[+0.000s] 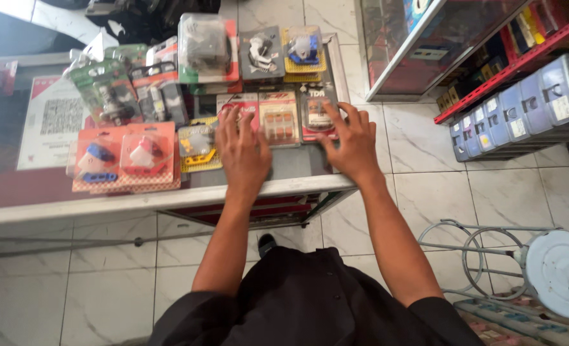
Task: The person holds, sorts, and organizes several retail packages containing motorcycle parts and accessories on a glass display counter and near wall storage racks.
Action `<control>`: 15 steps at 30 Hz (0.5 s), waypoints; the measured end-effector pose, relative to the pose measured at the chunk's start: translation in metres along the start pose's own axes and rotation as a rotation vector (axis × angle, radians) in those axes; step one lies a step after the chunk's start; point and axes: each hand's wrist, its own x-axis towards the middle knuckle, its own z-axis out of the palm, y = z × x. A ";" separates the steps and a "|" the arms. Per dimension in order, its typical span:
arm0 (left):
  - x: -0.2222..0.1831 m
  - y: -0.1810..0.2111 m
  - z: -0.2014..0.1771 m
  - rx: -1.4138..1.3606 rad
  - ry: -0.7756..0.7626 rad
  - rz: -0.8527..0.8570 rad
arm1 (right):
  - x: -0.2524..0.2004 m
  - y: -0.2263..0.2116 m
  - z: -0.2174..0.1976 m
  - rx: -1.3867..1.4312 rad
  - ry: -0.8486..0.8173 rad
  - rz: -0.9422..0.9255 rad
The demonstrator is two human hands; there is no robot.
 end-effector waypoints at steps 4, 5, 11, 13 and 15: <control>-0.001 -0.010 -0.013 -0.075 -0.022 0.011 | -0.004 -0.011 0.003 -0.116 0.035 -0.149; 0.000 -0.011 -0.014 -0.076 -0.029 0.015 | -0.004 -0.013 0.004 -0.141 0.034 -0.194; 0.003 -0.008 -0.013 -0.048 -0.080 0.012 | 0.002 -0.016 0.010 -0.056 -0.041 -0.135; 0.003 -0.008 -0.013 -0.049 -0.068 0.015 | 0.002 -0.015 0.011 -0.052 -0.066 -0.124; 0.003 -0.010 -0.013 -0.073 -0.068 0.018 | 0.002 -0.014 0.011 -0.045 -0.070 -0.124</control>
